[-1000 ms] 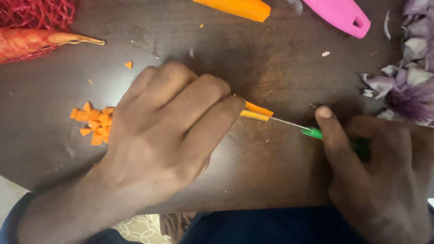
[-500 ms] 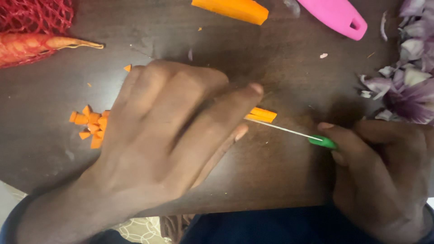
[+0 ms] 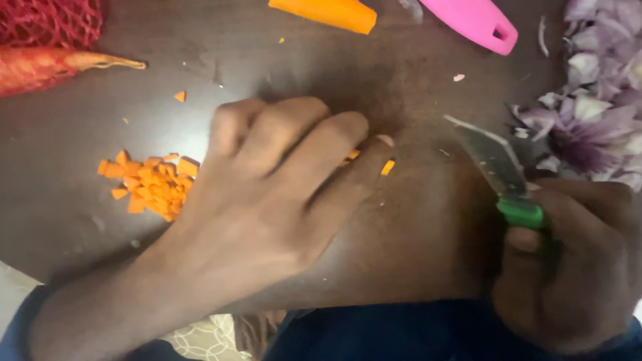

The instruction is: The person cuts a carrot into small pieces using a knife on a table, occasionally moving the pieces into a pile.

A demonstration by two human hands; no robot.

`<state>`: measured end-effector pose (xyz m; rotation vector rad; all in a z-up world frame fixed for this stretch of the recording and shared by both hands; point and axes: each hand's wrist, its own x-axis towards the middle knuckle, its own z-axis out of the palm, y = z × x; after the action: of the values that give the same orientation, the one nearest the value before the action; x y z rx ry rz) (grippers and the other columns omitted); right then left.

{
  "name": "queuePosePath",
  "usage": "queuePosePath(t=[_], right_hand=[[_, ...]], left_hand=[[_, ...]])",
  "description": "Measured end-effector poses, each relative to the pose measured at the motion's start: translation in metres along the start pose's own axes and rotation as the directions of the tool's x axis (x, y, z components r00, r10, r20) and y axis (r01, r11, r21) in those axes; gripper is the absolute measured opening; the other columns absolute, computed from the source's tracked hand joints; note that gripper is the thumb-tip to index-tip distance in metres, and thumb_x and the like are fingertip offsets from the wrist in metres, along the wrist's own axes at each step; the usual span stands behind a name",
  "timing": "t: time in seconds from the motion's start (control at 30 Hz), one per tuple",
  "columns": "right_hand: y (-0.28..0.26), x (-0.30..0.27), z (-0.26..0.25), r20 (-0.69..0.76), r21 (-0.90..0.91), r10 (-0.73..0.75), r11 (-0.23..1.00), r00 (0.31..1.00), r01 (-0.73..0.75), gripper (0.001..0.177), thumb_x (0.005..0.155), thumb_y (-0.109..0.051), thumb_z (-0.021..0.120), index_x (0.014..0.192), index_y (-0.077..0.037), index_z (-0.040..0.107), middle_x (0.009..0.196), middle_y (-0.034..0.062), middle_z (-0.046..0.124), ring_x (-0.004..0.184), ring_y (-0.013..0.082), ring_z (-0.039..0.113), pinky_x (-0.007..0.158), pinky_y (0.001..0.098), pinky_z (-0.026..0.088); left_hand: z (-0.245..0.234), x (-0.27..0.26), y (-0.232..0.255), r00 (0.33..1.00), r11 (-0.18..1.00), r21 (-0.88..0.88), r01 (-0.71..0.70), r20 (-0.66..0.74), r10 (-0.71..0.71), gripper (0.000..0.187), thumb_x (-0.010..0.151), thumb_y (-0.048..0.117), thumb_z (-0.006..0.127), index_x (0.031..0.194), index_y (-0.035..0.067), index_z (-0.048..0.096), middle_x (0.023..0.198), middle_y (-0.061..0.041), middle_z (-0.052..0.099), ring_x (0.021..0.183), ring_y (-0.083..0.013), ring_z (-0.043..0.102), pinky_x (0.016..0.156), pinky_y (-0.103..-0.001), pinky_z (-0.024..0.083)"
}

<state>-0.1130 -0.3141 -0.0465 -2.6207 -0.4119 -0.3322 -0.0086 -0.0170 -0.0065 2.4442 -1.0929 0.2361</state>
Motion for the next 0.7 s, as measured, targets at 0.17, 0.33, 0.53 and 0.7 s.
queuePosePath(t=[0.17, 0.33, 0.53, 0.7], right_hand=[[-0.002, 0.002, -0.005, 0.035, -0.003, 0.001, 1.000, 0.999, -0.001, 0.017, 0.121, -0.016, 0.054, 0.130, -0.001, 0.053, 0.122, 0.0147, 0.063, 0.102, 0.0253, 0.062, 0.088, 0.0315, 0.048], [-0.005, 0.011, -0.010, 0.049, 0.016, -0.073, 0.997, 0.996, 0.073, 0.016, 0.118, -0.012, 0.054, 0.128, 0.000, 0.053, 0.122, 0.0171, 0.062, 0.102, 0.0283, 0.060, 0.090, 0.0355, 0.048], [-0.011, 0.013, -0.009, 0.029, 0.065, -0.104, 0.993, 0.994, 0.102, 0.016, 0.117, -0.007, 0.054, 0.130, 0.001, 0.054, 0.122, 0.0185, 0.060, 0.102, 0.0293, 0.061, 0.090, 0.0360, 0.049], [-0.011, 0.014, -0.009, 0.044, 0.026, -0.153, 0.988, 0.987, 0.152, 0.016, 0.116, -0.007, 0.054, 0.130, 0.001, 0.056, 0.123, 0.0175, 0.059, 0.104, 0.0297, 0.061, 0.091, 0.0370, 0.049]], left_hand=[[0.003, -0.002, 0.010, 1.000, 0.998, 0.069, -0.012, 0.001, 0.012, 0.030, 0.085, 0.017, 0.070, 0.112, 0.003, 0.072, 0.114, -0.007, 0.060, 0.111, -0.0248, 0.055, 0.091, -0.042, 0.042], [-0.001, -0.009, 0.025, 0.999, 0.986, 0.159, 0.042, -0.025, -0.039, 0.027, 0.085, 0.017, 0.070, 0.108, 0.003, 0.070, 0.115, -0.009, 0.061, 0.110, -0.0254, 0.056, 0.088, -0.041, 0.041], [-0.014, -0.053, 0.031, 0.986, 0.947, 0.277, 0.160, -0.100, -0.137, 0.024, 0.092, 0.019, 0.073, 0.111, 0.005, 0.071, 0.115, -0.007, 0.066, 0.107, -0.0252, 0.057, 0.085, -0.043, 0.035], [-0.019, -0.105, 0.023, 0.957, 0.792, 0.542, 0.282, -0.223, -0.188, 0.019, 0.103, 0.013, 0.069, 0.121, 0.008, 0.071, 0.125, -0.001, 0.066, 0.112, -0.0195, 0.052, 0.092, -0.038, 0.030]])
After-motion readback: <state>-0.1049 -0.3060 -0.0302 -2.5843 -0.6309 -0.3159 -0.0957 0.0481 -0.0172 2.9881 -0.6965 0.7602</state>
